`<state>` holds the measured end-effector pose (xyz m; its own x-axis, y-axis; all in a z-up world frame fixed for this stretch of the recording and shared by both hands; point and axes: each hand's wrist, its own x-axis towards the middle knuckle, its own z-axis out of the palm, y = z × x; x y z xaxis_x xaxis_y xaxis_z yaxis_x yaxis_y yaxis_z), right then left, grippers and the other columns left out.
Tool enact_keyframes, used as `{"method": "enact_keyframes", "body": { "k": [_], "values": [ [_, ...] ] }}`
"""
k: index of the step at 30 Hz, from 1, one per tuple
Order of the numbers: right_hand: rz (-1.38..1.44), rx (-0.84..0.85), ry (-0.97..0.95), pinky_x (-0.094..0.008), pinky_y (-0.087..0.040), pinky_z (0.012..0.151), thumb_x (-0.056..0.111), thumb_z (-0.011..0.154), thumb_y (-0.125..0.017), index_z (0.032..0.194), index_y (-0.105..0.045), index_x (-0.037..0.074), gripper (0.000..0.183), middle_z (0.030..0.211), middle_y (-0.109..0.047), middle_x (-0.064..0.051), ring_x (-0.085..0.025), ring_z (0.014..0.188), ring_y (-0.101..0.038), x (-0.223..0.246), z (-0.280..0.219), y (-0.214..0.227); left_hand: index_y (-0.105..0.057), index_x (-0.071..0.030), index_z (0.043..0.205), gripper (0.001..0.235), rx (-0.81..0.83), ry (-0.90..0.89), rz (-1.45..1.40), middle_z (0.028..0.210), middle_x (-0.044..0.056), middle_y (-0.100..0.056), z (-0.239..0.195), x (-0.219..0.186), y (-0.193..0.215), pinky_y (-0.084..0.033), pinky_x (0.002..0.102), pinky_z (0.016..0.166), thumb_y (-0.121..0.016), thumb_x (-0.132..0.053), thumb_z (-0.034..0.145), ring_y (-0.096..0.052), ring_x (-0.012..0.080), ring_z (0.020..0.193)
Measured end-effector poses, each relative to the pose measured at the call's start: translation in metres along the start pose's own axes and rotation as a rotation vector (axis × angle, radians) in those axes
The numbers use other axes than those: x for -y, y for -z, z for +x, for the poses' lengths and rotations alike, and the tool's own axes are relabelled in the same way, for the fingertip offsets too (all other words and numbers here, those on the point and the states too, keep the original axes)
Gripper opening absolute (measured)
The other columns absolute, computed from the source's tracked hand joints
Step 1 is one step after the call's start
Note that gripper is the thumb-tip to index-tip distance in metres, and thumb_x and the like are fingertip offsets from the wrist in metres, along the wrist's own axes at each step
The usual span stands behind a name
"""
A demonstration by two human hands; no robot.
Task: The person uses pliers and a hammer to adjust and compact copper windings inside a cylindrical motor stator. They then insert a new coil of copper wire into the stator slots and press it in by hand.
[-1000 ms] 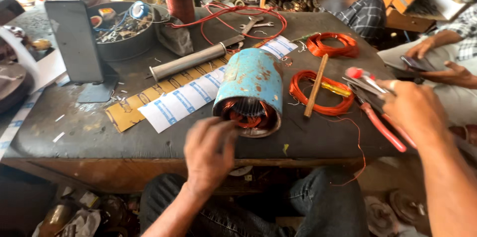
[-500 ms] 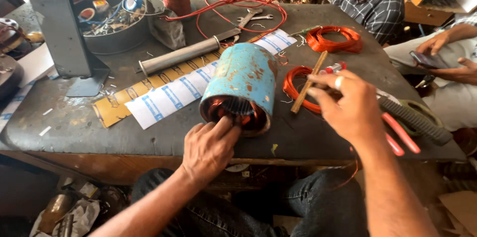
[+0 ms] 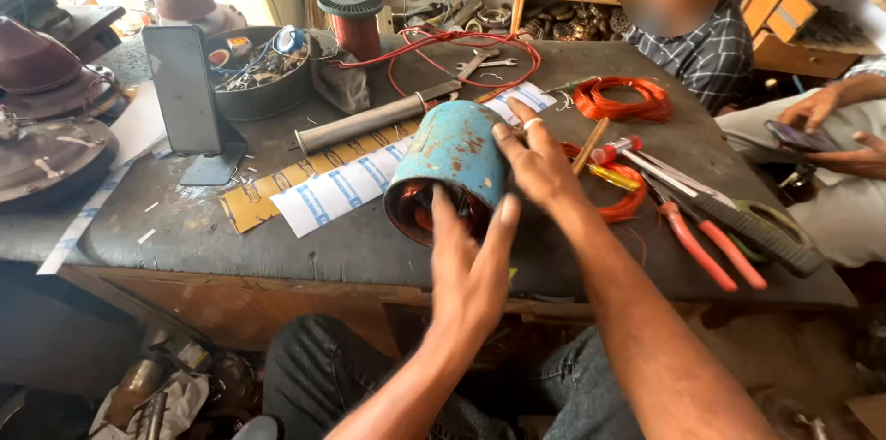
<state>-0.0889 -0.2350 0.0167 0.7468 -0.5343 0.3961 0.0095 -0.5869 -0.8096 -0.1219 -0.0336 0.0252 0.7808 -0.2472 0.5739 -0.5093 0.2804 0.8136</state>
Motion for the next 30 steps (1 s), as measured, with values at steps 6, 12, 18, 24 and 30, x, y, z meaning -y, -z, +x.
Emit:
{"method": "enact_keyframes", "body": {
  "k": [6,12,18,24,30],
  "values": [
    [0.110,-0.040,0.108,-0.040,-0.030,0.120,0.041,0.105,-0.052,0.160,-0.028,-0.001,0.073,0.159,-0.041,-0.026,-0.033,0.149,-0.039,0.022,-0.024,0.001,-0.059,0.013,0.123,0.065,-0.175,0.384,-0.304,0.113,0.019,-0.068,0.041,0.009,-0.032,-0.053,0.041,0.084,-0.075,-0.041,0.091,-0.061,0.0241,0.095],
    [0.028,-0.215,0.144,-0.048,-0.031,0.121,0.012,0.073,-0.066,0.153,-0.038,-0.007,0.087,0.150,-0.043,-0.032,-0.044,0.141,-0.043,0.140,-0.147,-0.056,-0.063,0.005,0.082,0.072,0.092,0.435,0.190,0.071,0.001,-0.049,0.133,0.066,0.063,-0.032,0.039,0.055,-0.065,-0.067,0.093,-0.041,0.0142,0.065],
    [0.053,-0.066,0.198,-0.063,-0.009,0.121,0.016,0.075,-0.076,0.148,-0.045,-0.010,0.083,0.147,-0.005,-0.059,-0.067,0.145,-0.003,0.167,-0.179,-0.138,-0.072,0.002,0.096,0.050,0.534,0.311,-0.220,0.078,0.000,-0.064,0.185,0.142,0.053,-0.042,0.029,0.057,-0.067,-0.047,0.101,-0.051,0.0074,0.063],
    [0.019,-0.008,0.375,-0.051,-0.038,0.124,0.014,0.081,-0.076,0.130,-0.070,-0.001,0.052,0.143,-0.058,-0.035,-0.050,0.151,-0.044,0.125,-0.185,-0.098,-0.073,0.004,0.098,0.044,0.588,0.208,-0.012,0.079,0.000,-0.066,0.197,0.156,0.045,-0.049,0.028,0.065,-0.064,-0.039,0.104,-0.055,0.0058,0.070],
    [-0.406,-0.319,0.324,-0.040,-0.053,0.093,0.009,0.085,-0.074,0.107,-0.075,0.008,0.022,0.114,-0.064,-0.014,-0.027,0.107,-0.065,0.109,-0.170,-0.001,-0.066,0.001,0.112,0.025,0.076,-0.343,0.100,0.100,0.005,-0.071,0.159,0.100,0.063,-0.055,0.031,0.086,-0.070,-0.021,0.099,-0.068,0.0138,0.094]
  ]
}}
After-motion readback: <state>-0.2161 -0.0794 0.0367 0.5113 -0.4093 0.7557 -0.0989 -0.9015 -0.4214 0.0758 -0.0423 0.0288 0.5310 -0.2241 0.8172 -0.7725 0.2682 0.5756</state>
